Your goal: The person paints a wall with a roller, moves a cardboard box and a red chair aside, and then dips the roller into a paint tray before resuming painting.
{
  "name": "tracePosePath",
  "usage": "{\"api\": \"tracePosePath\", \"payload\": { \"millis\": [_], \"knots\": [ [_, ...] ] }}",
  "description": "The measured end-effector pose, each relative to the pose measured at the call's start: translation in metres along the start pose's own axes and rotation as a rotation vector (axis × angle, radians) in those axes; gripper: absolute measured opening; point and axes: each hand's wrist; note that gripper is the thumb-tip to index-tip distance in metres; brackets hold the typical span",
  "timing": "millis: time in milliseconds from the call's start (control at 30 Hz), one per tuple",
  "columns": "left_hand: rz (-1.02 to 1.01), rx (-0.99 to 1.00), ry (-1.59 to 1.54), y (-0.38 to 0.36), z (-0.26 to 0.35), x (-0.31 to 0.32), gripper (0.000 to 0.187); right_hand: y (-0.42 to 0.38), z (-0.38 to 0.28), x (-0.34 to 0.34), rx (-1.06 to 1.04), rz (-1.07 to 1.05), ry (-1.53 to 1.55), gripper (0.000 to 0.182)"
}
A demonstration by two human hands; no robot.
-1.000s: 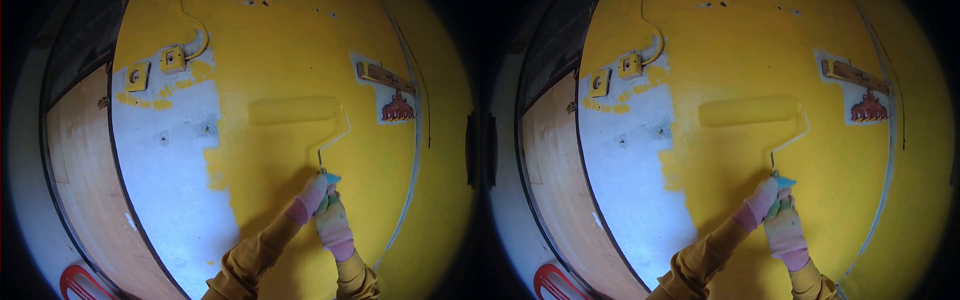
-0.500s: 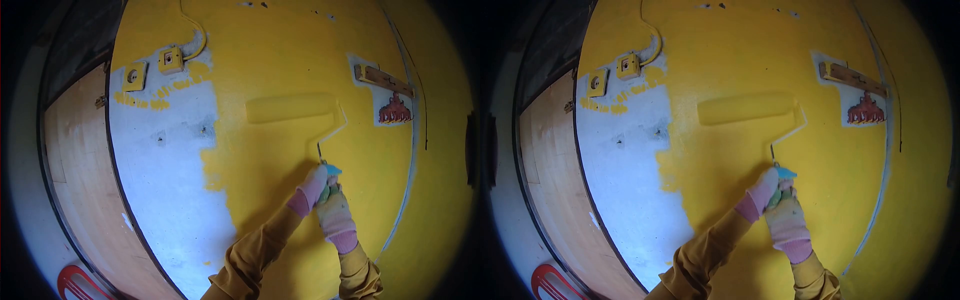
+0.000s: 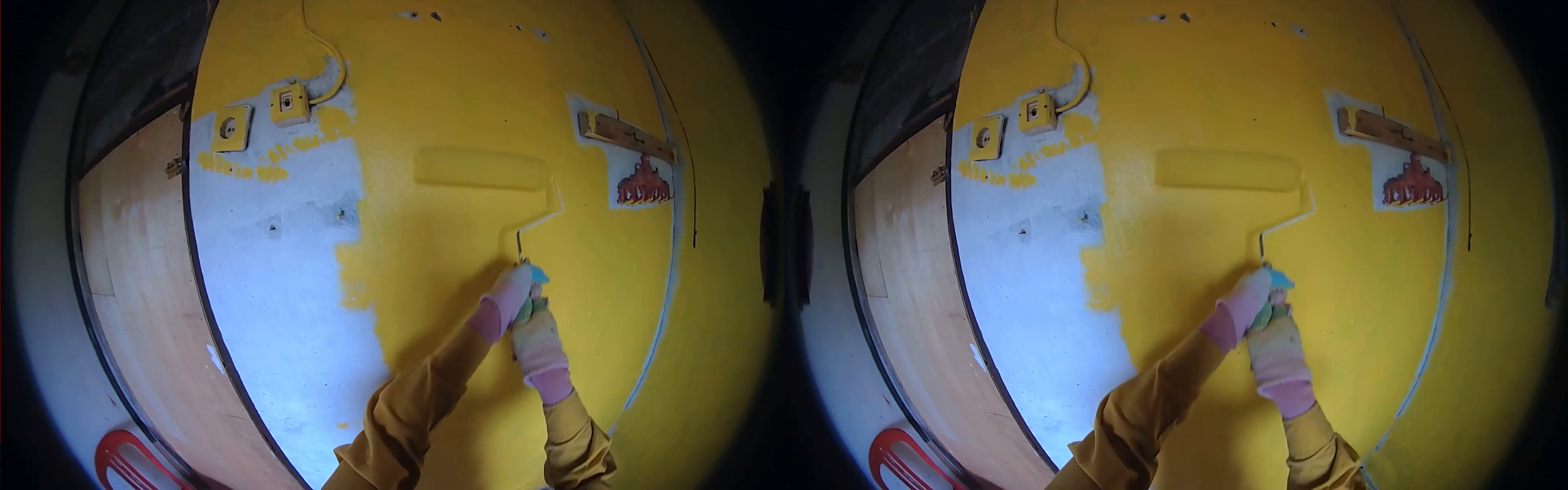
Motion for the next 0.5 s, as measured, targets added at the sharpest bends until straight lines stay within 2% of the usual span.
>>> {"api": "tracePosePath", "payload": {
  "millis": [67,133,167,200,233,267,333,367,400,433,467,500],
  "knots": [
    [0.007,0.005,-0.023,0.003,0.009,0.005,0.006,0.008,-0.002,0.000,-0.021,0.027,-0.003,0.041],
    [0.016,0.000,-0.042,0.005,0.000,0.001,0.007,0.003,-0.004,-0.002,0.296,-0.048,0.133,0.043],
    [0.014,0.003,0.013,0.010,-0.018,-0.010,0.007,-0.008,0.003,0.003,0.298,-0.047,0.134,0.043],
    [0.013,0.006,0.067,0.001,-0.026,-0.012,0.013,-0.026,0.013,0.010,0.065,0.096,-0.021,0.042],
    [-0.004,-0.050,-0.073,-0.010,-0.035,-0.013,0.013,-0.036,0.021,0.016,-0.172,0.238,-0.172,0.042],
    [0.001,-0.052,-0.074,-0.021,-0.030,-0.008,0.013,-0.035,0.007,0.007,-0.169,0.234,-0.169,0.042],
    [0.101,-0.057,-0.034,-0.034,-0.020,0.001,0.015,-0.032,-0.030,-0.020,0.419,-0.258,0.249,0.037],
    [0.089,-0.038,-0.043,-0.037,-0.014,0.003,0.015,-0.032,-0.030,-0.019,0.416,-0.253,0.245,0.037],
    [0.083,-0.031,-0.041,-0.039,-0.014,0.001,0.015,-0.032,-0.028,-0.015,0.201,-0.132,0.176,0.036],
    [-0.017,0.020,-0.069,-0.040,-0.018,-0.005,0.015,-0.034,-0.026,-0.011,-0.014,-0.014,0.106,0.034],
    [-0.118,0.070,-0.095,-0.041,-0.022,-0.010,0.015,-0.037,-0.025,-0.008,-0.020,-0.009,0.104,0.034],
    [-0.119,0.073,-0.096,-0.042,-0.026,-0.016,0.015,-0.042,-0.023,-0.005,-0.030,-0.005,0.140,0.032]
  ]
}}
Point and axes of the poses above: each hand's wrist, its own y-axis towards the middle knuckle, its own x-axis out of the palm, z = x × y
